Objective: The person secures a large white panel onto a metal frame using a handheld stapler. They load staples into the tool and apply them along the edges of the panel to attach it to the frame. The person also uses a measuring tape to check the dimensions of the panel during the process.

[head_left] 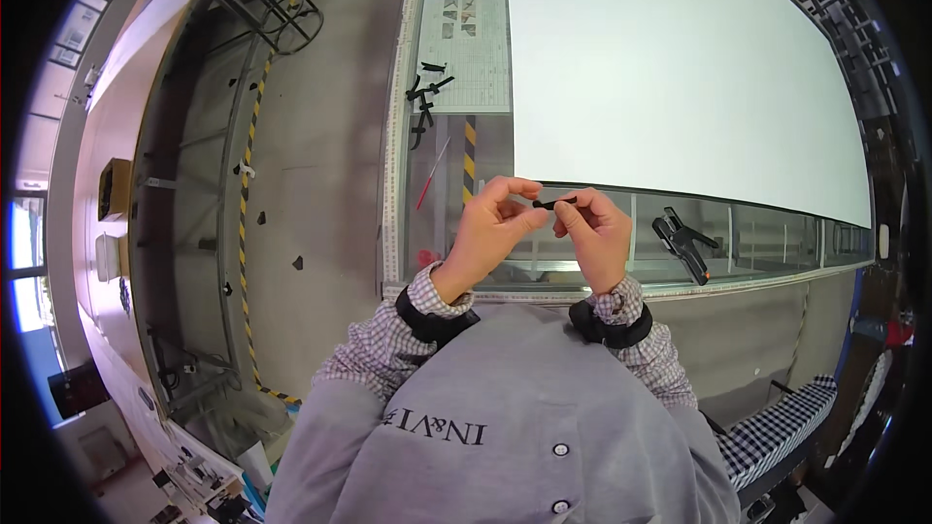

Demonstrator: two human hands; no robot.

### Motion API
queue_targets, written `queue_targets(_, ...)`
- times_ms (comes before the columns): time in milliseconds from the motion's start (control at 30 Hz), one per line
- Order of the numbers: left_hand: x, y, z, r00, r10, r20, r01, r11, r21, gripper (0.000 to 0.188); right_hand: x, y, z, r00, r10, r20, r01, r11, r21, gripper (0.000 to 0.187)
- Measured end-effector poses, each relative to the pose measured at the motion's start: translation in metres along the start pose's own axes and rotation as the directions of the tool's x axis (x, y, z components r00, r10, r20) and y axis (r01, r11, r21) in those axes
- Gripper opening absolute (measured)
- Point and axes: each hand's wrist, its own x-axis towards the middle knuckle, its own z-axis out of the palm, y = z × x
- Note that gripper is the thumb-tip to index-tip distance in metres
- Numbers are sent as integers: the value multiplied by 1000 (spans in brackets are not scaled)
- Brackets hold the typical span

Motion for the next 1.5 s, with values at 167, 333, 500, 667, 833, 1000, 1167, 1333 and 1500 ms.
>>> queue_targets(167, -2, 1, -5, 996, -59, 62, 57, 997, 42, 19, -8, -10, 14, 997, -21, -79, 12, 994, -111, 6)
queue_targets(333, 7, 0, 3, 987, 158, 44, -161, 983, 90, 22, 1, -10, 10, 917, -394, 65, 386, 832, -398, 7)
queue_targets(500, 9, 1, 7, 999, 45, 24, -43, 996, -78, 21, 8, -10, 1, 992, -60, 108, 86, 965, -248, 16)
queue_targets(667, 4, 5, 8, 996, -38, 80, 41, 999, -31, 18, 6, -16, -11, 984, 61, 167, -32, 985, -169, 13)
queue_targets(833, 0, 12, 10, 991, -76, 111, 85, 994, -70, 17, 5, -17, -9, 986, 13, 163, 16, 984, -176, 13)
queue_targets(1000, -1, 10, 16, 959, -273, 78, 283, 941, -185, 18, 2, -17, -14, 961, -11, 276, 80, 968, -239, 15)
queue_targets(1167, -5, 15, 19, 978, -193, 78, 198, 978, -66, 18, 1, -20, -24, 988, 40, 148, -34, 998, -46, 15)
queue_targets(1333, -12, 12, 23, 993, -113, 42, 105, 982, 159, 16, 1, -13, -27, 986, 109, 123, -123, 986, 115, 9)
queue_targets(1500, -6, 12, 25, 998, -61, 4, 60, 996, 60, 14, -7, 1, -30, 949, -76, 305, -37, 937, 348, 36)
